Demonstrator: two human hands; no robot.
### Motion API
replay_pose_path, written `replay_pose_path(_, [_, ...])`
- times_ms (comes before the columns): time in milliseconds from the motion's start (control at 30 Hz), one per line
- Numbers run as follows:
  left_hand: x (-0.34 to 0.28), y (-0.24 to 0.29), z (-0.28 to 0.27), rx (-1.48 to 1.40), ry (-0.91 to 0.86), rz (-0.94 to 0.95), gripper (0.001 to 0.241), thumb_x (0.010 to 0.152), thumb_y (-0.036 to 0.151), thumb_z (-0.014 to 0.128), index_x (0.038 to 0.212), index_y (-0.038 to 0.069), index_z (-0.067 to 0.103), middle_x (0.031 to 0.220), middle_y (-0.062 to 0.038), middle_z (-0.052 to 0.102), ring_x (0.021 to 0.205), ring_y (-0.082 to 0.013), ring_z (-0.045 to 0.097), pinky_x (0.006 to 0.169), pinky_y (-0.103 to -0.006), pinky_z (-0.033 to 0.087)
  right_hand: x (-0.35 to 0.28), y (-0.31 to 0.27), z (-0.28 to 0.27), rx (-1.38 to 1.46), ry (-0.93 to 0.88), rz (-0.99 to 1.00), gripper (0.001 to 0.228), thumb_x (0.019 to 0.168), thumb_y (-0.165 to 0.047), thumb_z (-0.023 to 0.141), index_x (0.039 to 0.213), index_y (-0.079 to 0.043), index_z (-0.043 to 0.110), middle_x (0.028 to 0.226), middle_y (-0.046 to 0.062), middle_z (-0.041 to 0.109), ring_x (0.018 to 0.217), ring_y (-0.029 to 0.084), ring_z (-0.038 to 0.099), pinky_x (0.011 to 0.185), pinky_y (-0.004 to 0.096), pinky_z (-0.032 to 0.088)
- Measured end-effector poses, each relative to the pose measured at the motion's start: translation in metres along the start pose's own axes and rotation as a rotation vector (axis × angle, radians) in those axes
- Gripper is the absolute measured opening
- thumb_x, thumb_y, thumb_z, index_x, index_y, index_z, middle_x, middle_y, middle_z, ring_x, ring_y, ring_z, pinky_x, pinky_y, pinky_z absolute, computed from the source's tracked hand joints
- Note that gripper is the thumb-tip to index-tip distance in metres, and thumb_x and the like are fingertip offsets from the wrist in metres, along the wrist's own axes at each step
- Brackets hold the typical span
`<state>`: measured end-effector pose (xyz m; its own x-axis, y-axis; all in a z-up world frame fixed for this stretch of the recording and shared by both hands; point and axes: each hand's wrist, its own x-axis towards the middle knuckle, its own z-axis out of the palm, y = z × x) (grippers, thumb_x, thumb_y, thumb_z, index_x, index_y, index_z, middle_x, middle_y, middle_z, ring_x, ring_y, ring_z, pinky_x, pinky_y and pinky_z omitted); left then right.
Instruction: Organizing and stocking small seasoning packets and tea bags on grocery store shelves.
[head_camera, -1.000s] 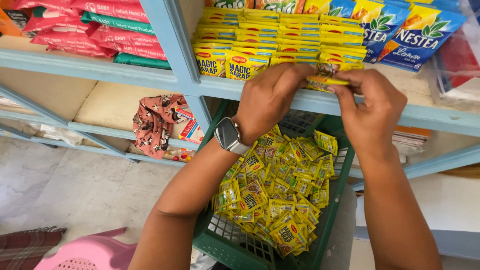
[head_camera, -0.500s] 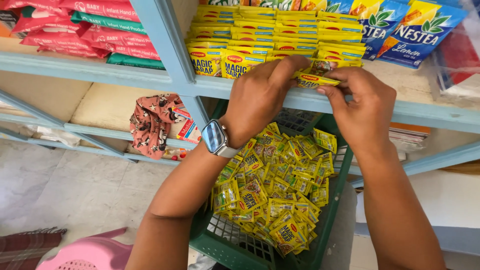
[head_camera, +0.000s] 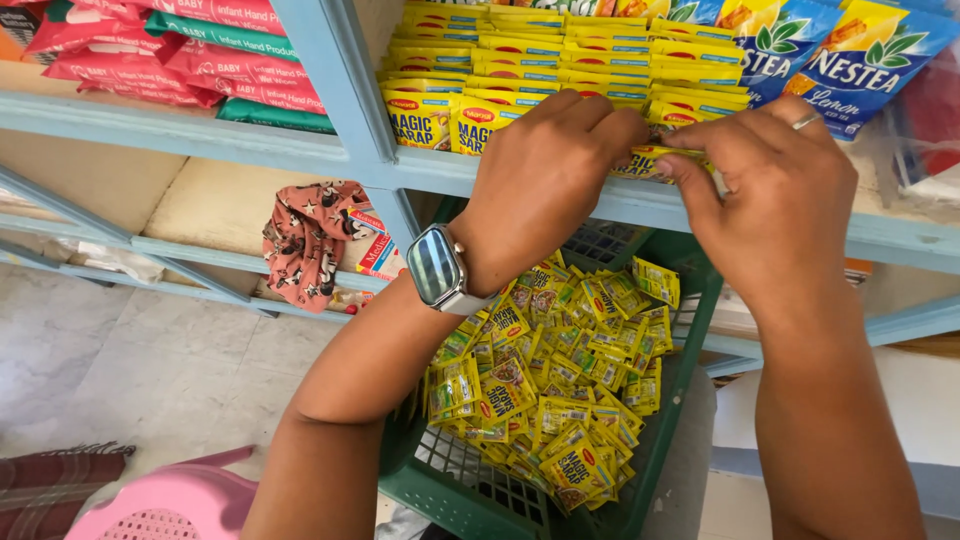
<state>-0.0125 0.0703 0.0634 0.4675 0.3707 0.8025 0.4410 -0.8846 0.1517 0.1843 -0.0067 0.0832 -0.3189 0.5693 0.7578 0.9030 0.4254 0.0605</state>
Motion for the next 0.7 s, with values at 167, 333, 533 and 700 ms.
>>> replay_pose_path(167, [0.009,0.002,0.002,0.072,-0.038,0.027,0.011,0.090,0.014,0.064,0.100,0.013,0.065,0.089,-0.004,0.066,0.094,-0.0274,0.068,0.072,-0.0427,0.056,0.004,0.006,0.004,-0.020,-0.019,0.002,0.011,0.090,-0.007,0.086,0.093,-0.007,0.075,0.091,0.006,0.072,0.088,0.026,0.063,0.082,0.039,0.050])
replay_pose_path(333, [0.009,0.000,0.005,0.097,-0.049,0.027,0.011,0.088,0.013,0.064,0.099,0.012,0.064,0.088,-0.005,0.066,0.093,-0.0278,0.068,0.070,-0.0428,0.056,0.004,0.011,0.008,0.023,-0.018,-0.023,0.017,0.088,-0.012,0.089,0.092,-0.005,0.073,0.091,0.007,0.072,0.086,0.026,0.062,0.084,0.040,0.050])
replay_pose_path(533, [0.009,-0.001,0.009,0.124,-0.071,0.026,0.009,0.088,0.012,0.064,0.096,0.011,0.062,0.087,-0.006,0.066,0.093,-0.0289,0.068,0.070,-0.0427,0.057,-0.003,0.018,0.019,0.008,-0.029,-0.015,0.015,0.085,-0.010,0.089,0.089,-0.008,0.075,0.083,0.006,0.069,0.088,0.027,0.062,0.079,0.040,0.050])
replay_pose_path(700, [0.010,0.004,0.003,0.145,-0.055,0.013,0.009,0.088,0.012,0.065,0.097,0.011,0.063,0.088,-0.006,0.065,0.093,-0.0291,0.067,0.069,-0.0425,0.056,0.003,0.016,0.013,0.165,0.001,0.023,0.017,0.087,-0.009,0.089,0.089,-0.005,0.072,0.090,0.008,0.070,0.090,0.029,0.061,0.082,0.042,0.048])
